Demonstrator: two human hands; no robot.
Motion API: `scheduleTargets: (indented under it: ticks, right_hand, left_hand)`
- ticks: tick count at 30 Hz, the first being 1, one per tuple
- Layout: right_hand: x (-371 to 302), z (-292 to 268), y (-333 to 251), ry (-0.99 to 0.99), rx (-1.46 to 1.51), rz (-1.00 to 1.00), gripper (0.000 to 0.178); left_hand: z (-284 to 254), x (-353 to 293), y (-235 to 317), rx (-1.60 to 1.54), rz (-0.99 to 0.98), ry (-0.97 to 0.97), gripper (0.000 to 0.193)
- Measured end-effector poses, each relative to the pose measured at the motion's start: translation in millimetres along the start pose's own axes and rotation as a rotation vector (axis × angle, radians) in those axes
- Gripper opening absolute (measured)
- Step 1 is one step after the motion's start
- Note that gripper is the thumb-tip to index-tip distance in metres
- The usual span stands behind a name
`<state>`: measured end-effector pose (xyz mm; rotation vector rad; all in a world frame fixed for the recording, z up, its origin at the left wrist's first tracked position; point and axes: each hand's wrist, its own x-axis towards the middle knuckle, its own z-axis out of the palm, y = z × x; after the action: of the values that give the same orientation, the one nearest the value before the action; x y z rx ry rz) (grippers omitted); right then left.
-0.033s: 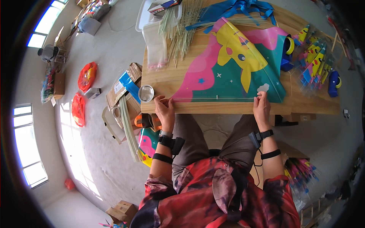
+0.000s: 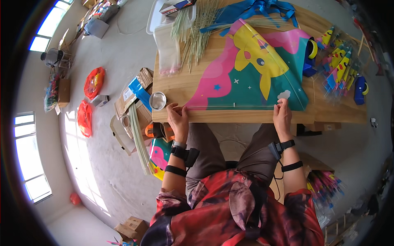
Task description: Assembling a Pikachu-themed kite by attaching support sticks and string.
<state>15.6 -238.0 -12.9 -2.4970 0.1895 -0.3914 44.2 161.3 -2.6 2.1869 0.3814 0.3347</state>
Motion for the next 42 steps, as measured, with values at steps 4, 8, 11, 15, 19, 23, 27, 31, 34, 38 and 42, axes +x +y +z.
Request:
scheduleTargets:
  ticks: [4, 8, 11, 15, 19, 23, 27, 31, 34, 38, 42]
  right_hand:
    - [-1, 2, -2, -0.008, -0.017, 0.014, 0.030]
    - [-1, 4, -3, -0.011, -0.069, 0.038, 0.030]
    - [-2, 5, -6, -0.028, -0.092, 0.050, 0.030]
    - [-1, 5, -10, -0.021, -0.147, 0.029, 0.029]
    - [-1, 5, -13, 0.003, -0.170, 0.014, 0.027]
    - [-1, 6, -14, 0.004, -0.180, 0.002, 0.026]
    - [-2, 7, -13, -0.005, -0.198, 0.017, 0.025]
    - [-2, 7, -12, 0.008, -0.196, 0.021, 0.024]
    - [-2, 8, -11, 0.013, -0.200, 0.019, 0.025]
    - [-2, 8, -11, 0.002, -0.200, 0.009, 0.025]
    - [-3, 8, -12, 0.025, -0.230, -0.017, 0.025]
  left_hand:
    - [1, -1, 0, 0.001, 0.001, 0.002, 0.035]
    - [3, -1, -2, -0.012, 0.023, 0.003, 0.034]
    - [2, -2, -3, -0.008, 0.033, 0.003, 0.033]
    - [2, -2, -2, -0.006, 0.003, -0.017, 0.033]
    - [3, -2, -1, 0.032, 0.044, 0.017, 0.033]
    - [3, -3, 0, 0.046, 0.054, 0.014, 0.034]
    - [4, -3, -4, 0.035, 0.063, 0.017, 0.035]
    - [5, -2, -8, 0.033, 0.064, 0.027, 0.035]
    - [5, -1, -9, 0.049, 0.107, 0.048, 0.036]
    - [2, 4, -8, 0.084, 0.056, 0.038, 0.032]
    - [1, 4, -1, 0.247, 0.004, 0.066, 0.034]
